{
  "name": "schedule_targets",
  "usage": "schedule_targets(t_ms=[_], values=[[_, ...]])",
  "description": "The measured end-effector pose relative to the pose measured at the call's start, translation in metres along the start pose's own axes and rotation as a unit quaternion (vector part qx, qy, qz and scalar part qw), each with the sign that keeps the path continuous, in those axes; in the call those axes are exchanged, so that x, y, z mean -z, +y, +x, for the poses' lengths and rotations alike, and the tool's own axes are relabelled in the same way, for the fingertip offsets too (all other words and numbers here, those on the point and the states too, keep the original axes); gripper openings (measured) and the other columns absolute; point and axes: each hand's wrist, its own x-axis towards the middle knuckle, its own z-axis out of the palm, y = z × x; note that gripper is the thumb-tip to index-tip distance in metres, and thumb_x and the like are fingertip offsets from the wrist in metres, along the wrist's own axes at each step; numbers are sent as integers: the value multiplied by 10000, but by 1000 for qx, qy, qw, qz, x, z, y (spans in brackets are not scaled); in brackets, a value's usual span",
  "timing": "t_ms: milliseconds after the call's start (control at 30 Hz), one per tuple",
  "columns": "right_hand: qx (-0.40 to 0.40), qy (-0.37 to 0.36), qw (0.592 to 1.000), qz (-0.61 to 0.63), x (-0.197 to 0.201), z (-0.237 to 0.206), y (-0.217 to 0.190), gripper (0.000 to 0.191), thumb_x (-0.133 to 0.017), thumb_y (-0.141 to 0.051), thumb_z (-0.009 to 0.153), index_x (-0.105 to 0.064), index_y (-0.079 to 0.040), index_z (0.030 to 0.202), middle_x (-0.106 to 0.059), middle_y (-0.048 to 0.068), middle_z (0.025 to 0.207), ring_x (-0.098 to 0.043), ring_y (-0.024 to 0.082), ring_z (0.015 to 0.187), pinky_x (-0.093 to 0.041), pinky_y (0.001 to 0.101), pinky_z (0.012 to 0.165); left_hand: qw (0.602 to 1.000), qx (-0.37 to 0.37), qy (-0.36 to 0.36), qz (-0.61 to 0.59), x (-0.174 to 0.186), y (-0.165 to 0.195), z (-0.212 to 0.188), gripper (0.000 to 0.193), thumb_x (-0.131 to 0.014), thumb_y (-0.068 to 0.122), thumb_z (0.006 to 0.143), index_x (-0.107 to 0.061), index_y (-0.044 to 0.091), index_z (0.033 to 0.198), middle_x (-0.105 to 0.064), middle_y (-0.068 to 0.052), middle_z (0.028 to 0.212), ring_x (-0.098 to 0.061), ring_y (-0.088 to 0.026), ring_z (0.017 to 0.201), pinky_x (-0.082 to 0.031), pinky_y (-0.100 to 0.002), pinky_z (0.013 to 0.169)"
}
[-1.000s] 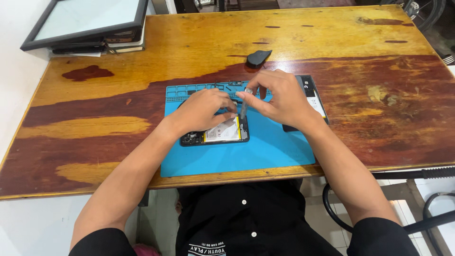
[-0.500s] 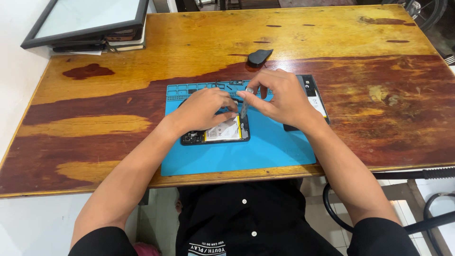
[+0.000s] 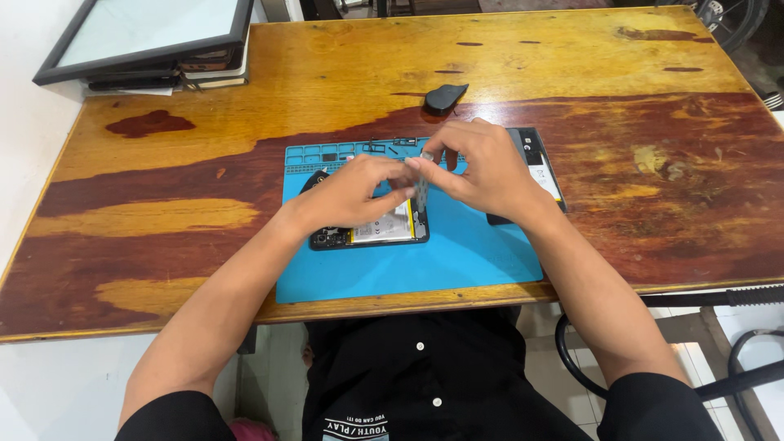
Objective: The person repairs a disassembled smartphone on a blue mat, unscrewing components with a screwdriver, prying with a spudger, lifting the battery, and using tweezers to handle small internal parts while moving removed screws and parts onto the mat.
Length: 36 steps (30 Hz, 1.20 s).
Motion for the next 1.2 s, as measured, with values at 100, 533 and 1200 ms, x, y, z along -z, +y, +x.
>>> schedule_targets(t_ms=[100,533,1200], values=[[23,10,1000,-18,0,-1,0,220,-794,-254,942,-713,-57,885,-732,69,828,-681,242,755,-496,360,662,998,1,0,-60,1,3,-1,194,-684,113,898,-688,0,1056,-761,-113,977,-743,-224,910,-585,-349,865],[7,5,1000,-3,-1,0,0,228,-800,-256,942,-716,-50,894,-730,79,831,-678,231,722,-506,346,640,1000,25,14,-3,3,10,3,190,-748,182,922,-692,10,982,-741,-100,826,-733,-225,731,-557,-344,674],[-2,-7,1000,15,1,0,-1,209,-797,-225,935,-715,-35,915,-720,85,831,-674,229,710,-516,341,634,997,71,-1,36,1,2,0,405,-840,380,877,-686,13,804,-728,-96,772,-707,-222,714,-529,-353,690]])
